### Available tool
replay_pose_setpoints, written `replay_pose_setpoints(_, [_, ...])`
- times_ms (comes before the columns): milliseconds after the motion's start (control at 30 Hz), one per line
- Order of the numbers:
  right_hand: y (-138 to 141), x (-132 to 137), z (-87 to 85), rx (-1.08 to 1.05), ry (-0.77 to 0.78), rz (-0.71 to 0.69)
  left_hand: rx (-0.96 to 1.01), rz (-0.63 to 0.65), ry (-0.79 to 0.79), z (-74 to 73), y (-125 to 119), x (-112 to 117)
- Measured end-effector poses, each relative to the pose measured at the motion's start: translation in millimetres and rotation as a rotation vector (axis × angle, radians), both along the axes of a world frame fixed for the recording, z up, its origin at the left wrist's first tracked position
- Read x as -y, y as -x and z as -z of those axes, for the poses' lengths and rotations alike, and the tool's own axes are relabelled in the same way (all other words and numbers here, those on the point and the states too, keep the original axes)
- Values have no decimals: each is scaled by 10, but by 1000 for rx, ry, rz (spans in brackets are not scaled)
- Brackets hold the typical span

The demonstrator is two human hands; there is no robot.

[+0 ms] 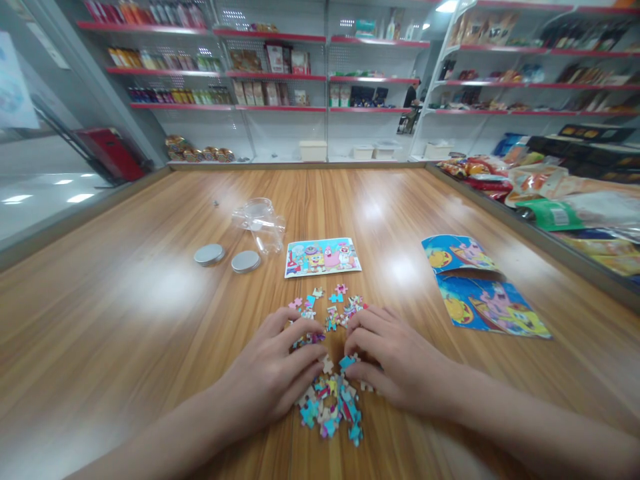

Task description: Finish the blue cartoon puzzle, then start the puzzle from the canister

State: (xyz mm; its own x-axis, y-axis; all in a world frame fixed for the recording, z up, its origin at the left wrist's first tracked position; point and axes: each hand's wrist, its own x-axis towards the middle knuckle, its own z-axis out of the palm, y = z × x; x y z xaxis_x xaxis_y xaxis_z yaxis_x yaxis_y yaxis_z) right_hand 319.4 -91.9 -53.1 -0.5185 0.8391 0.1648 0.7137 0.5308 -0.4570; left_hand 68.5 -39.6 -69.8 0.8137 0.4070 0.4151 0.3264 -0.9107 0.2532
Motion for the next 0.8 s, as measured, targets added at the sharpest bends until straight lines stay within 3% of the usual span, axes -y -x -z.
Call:
replay_pose_setpoints(300, [-11, -67, 101, -105, 31, 192, -1, -4, 65, -11, 6, 50])
replay_pose_setpoints(533, [-51, -81, 107, -150, -30, 243, 11, -55, 118, 29, 2, 54])
replay_pose_setpoints(800, [-58, -32, 29, 56, -236, -37, 15, -132, 186, 22, -14, 74])
